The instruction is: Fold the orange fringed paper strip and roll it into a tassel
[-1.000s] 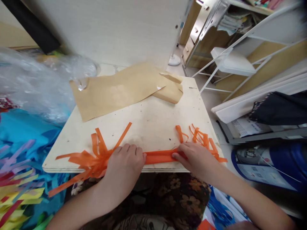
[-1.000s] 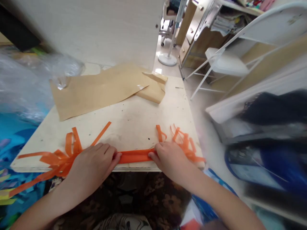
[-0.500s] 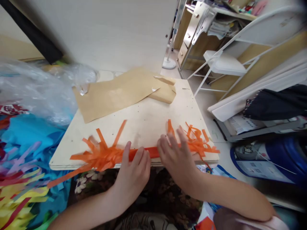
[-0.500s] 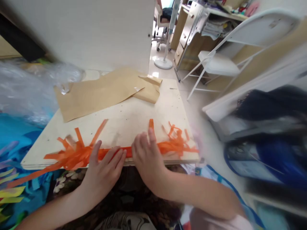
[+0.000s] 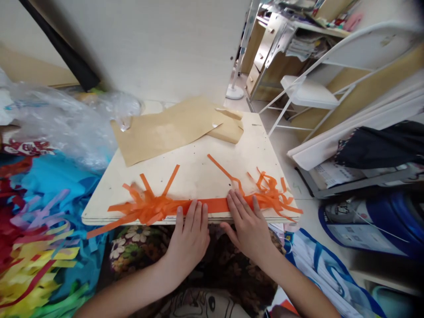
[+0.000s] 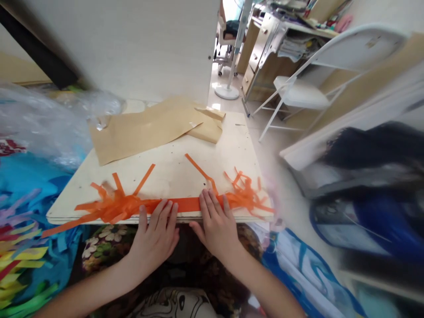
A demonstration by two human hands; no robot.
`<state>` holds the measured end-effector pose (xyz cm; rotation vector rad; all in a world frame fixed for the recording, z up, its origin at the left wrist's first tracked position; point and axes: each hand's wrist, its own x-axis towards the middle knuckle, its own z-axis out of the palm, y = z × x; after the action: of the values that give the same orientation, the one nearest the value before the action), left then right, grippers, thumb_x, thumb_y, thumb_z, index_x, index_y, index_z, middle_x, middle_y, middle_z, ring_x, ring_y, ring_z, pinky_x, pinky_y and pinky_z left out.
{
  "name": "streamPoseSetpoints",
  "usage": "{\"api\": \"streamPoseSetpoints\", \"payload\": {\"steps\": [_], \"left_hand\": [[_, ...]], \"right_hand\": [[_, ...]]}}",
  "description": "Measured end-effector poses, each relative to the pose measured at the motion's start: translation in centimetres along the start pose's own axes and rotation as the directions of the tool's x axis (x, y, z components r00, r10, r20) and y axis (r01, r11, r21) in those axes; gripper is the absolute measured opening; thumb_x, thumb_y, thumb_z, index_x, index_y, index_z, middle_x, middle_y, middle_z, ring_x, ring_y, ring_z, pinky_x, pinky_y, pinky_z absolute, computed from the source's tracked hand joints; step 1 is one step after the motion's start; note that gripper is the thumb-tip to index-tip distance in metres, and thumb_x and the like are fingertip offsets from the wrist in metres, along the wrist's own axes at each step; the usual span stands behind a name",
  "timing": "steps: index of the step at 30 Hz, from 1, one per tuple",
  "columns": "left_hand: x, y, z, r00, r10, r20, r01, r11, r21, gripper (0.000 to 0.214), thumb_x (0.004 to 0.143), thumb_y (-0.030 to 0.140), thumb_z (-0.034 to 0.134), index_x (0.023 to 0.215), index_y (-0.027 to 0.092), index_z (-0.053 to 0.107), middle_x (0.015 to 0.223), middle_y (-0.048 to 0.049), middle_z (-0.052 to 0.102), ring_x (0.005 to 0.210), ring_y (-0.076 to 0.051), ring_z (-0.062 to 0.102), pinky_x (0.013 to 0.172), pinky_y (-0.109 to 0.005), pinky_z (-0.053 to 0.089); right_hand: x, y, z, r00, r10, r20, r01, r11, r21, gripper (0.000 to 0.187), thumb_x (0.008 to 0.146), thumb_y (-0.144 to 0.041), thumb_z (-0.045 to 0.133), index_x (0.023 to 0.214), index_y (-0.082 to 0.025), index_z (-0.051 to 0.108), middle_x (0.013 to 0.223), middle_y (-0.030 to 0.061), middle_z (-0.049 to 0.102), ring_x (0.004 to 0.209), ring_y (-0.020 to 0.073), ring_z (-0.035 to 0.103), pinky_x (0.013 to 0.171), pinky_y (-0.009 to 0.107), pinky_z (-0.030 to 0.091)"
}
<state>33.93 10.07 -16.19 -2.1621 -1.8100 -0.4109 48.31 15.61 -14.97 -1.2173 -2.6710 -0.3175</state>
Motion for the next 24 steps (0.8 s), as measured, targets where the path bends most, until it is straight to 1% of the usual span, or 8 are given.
{"api": "streamPoseSetpoints", "payload": {"steps": [2,4,7,9,11,14,19,24], "left_hand": [[0.5,1.0,-0.4,0.999,-0.033,0.003,0.034,0.999,-0.041,0.047,0.076,0.035,0.038,0.112,0.006,0.046,0.111,-0.0216,0.049,0.109,-0.032,0.040,0.094,-0.054,0.013],[1.0,2.0,-0.5,1.000,0.019,-0.023,-0.020,0.998,-0.062,0.054,0.075,0.041,0.038,0.117,0.006,0.041,0.118,-0.0211,0.044,0.114,-0.032,0.034,0.095,-0.051,0.015],[1.4,2.8,-0.3,0.986,0.156,-0.063,-0.160,0.985,-0.071,0.052,0.076,0.038,0.035,0.118,0.007,0.039,0.127,-0.0136,0.035,0.120,-0.026,0.024,0.100,-0.042,0.013],[1.5,2.8,0.0,0.977,0.188,-0.097,-0.193,0.980,-0.055,0.048,0.078,0.034,0.033,0.118,0.008,0.040,0.128,-0.0097,0.035,0.123,-0.021,0.019,0.102,-0.039,0.008],[1.6,2.5,0.3,0.960,0.239,-0.143,-0.248,0.967,-0.050,0.044,0.079,0.031,0.032,0.118,0.010,0.039,0.127,-0.0079,0.037,0.122,-0.018,0.020,0.103,-0.037,0.006],[2.0,1.9,0.7,0.946,0.297,-0.131,-0.311,0.944,-0.112,0.049,0.078,0.036,0.032,0.117,0.008,0.040,0.123,-0.0111,0.041,0.118,-0.021,0.029,0.101,-0.033,0.016],[1.9,0.1,1.2,0.983,0.180,0.021,-0.176,0.977,-0.119,0.067,0.074,0.050,0.034,0.114,-0.002,0.040,0.121,-0.0206,0.040,0.114,-0.027,0.035,0.094,-0.035,0.028],[0.7,-1.0,0.6,0.993,0.120,0.009,-0.120,0.992,-0.032,0.061,0.074,0.048,0.038,0.112,0.002,0.044,0.118,-0.0202,0.043,0.111,-0.028,0.039,0.090,-0.036,0.033]], "right_hand": [[-0.2,0.1,0.3,1.000,-0.003,-0.016,0.003,1.000,-0.017,0.052,0.080,-0.040,0.031,0.119,-0.006,0.039,0.124,0.0120,0.039,0.116,0.0212,0.032,0.098,0.040,0.013],[-0.4,0.1,0.8,0.999,0.000,-0.034,-0.002,0.999,-0.036,0.048,0.080,-0.034,0.032,0.119,-0.007,0.039,0.125,0.0116,0.040,0.117,0.0211,0.030,0.099,0.040,0.011],[-0.6,0.0,1.2,0.999,-0.008,-0.039,0.005,0.998,-0.066,0.043,0.079,-0.022,0.031,0.119,-0.009,0.038,0.125,0.0107,0.039,0.118,0.0204,0.029,0.099,0.042,0.009],[-0.6,0.0,1.3,0.999,-0.014,-0.044,0.010,0.997,-0.080,0.042,0.080,-0.021,0.031,0.119,-0.009,0.038,0.125,0.0103,0.039,0.118,0.0199,0.029,0.099,0.042,0.007],[-0.6,0.0,1.3,0.998,-0.004,-0.066,-0.002,0.996,-0.085,0.041,0.081,-0.023,0.029,0.119,-0.009,0.039,0.124,0.0099,0.041,0.117,0.0193,0.030,0.100,0.041,0.006],[-0.5,0.1,1.2,0.998,-0.005,-0.068,0.001,0.997,-0.073,0.042,0.083,-0.027,0.027,0.117,-0.008,0.041,0.124,0.0101,0.040,0.116,0.0196,0.032,0.100,0.040,0.004],[-0.3,-0.1,0.9,0.998,0.036,-0.054,-0.038,0.999,-0.024,0.049,0.081,-0.040,0.031,0.117,-0.008,0.042,0.123,0.0098,0.041,0.115,0.0194,0.034,0.100,0.039,0.004],[-0.2,-0.3,0.8,0.997,0.050,-0.066,-0.050,0.999,-0.006,0.056,0.080,-0.048,0.029,0.117,-0.007,0.042,0.123,0.0102,0.040,0.115,0.0195,0.034,0.100,0.039,0.003]]}}
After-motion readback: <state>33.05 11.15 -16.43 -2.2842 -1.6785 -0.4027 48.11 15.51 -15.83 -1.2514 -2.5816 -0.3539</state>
